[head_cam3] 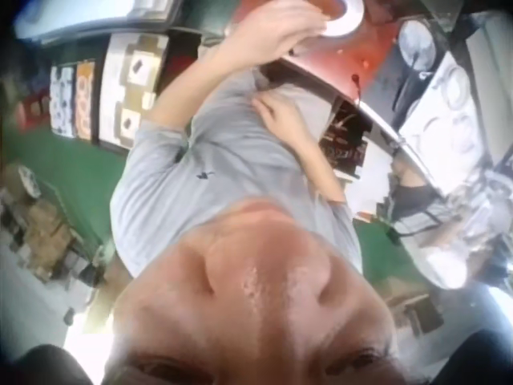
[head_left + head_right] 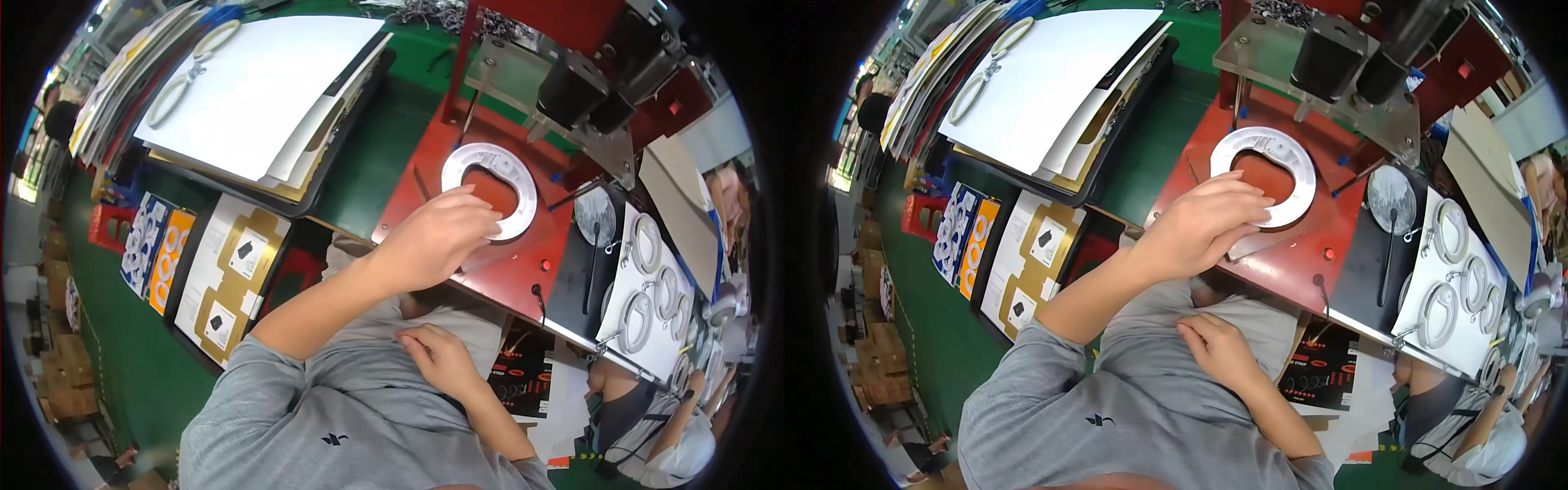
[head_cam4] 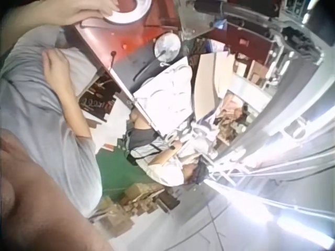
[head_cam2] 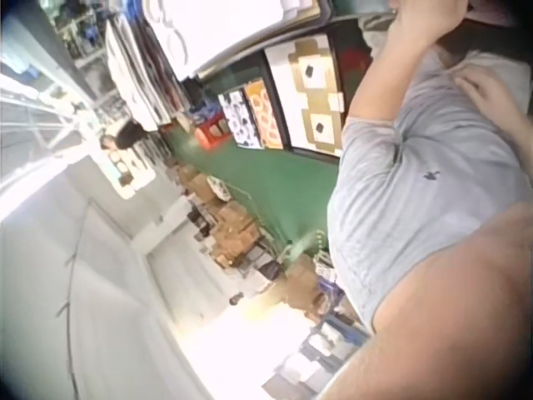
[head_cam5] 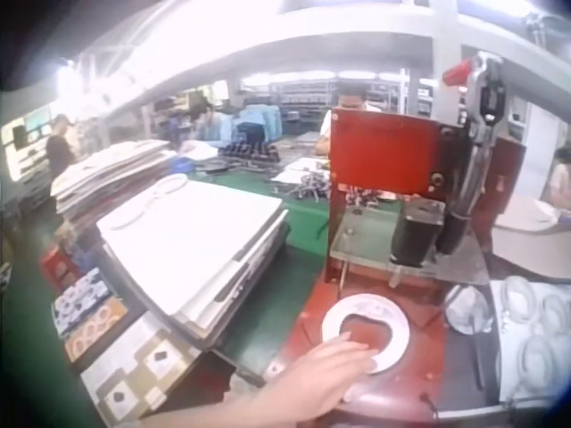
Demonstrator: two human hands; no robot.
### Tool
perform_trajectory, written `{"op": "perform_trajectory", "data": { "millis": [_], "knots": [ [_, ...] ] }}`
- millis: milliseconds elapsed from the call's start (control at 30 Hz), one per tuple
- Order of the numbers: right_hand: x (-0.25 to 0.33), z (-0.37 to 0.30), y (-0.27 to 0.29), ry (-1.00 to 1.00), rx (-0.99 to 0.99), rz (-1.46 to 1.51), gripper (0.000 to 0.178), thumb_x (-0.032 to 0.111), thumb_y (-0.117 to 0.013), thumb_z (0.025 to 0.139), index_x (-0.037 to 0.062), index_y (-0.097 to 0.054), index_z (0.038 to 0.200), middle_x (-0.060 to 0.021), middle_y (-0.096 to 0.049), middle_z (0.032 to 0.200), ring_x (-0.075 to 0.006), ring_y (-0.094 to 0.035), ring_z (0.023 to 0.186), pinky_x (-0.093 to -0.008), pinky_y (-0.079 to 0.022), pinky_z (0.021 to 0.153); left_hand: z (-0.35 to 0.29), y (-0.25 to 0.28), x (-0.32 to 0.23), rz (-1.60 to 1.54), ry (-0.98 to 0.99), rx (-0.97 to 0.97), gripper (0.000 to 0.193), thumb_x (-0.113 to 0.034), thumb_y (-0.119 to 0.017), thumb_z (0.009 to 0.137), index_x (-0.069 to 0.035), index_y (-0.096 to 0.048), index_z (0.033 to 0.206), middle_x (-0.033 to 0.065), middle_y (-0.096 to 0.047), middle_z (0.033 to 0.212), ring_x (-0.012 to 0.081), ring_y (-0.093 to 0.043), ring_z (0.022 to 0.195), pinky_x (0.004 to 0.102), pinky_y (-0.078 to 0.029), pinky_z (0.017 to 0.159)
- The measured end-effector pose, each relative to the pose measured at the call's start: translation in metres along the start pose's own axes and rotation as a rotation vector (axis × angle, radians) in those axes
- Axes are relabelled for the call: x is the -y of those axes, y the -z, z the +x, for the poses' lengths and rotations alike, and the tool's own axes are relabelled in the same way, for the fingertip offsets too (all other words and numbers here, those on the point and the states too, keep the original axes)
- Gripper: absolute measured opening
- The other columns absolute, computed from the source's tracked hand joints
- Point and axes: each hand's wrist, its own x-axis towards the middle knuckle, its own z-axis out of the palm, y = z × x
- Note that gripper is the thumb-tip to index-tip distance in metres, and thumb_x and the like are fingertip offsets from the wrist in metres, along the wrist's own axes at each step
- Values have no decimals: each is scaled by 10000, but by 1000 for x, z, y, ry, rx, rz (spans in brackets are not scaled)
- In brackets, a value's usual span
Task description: Assembling circular electronic components using a press machine and manual adhesive application.
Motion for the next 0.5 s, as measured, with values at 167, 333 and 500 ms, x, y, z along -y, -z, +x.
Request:
{"op": "perform_trajectory", "data": {
  "millis": [167, 333, 500],
  "knots": [
    [-5, -3, -7, -3, 23, -15, 146, 110, -669, 995, 34, -746, 1094, -120, -721, 945, -260, -697, 803, -354, -553, 714, 0, 6, -3, 20, -21, 106, 199, -20, -711, 898, -23, -725, 1097, 128, -738, 1184, 322, -676, 1171, 472, -507, 1081],
    [0, 4, -1, 23, 19, -30, 150, 122, -658, 1007, 28, -750, 1079, -127, -716, 917, -262, -700, 786, -346, -552, 706, 20, 95, -27, 205, -48, -60, 280, 48, -746, 840, -22, -727, 1111, 148, -743, 1159, 311, -730, 1046, 379, -585, 894],
    [6, 0, 7, -91, -15, 36, 144, 120, -660, 1013, 15, -741, 1068, -154, -723, 914, -299, -717, 794, -354, -559, 696, 33, 242, 68, 772, 213, -404, 295, -93, -682, 952, -13, -679, 1236, 178, -704, 1205, 306, -688, 1100, 390, -542, 970]
  ]
}}
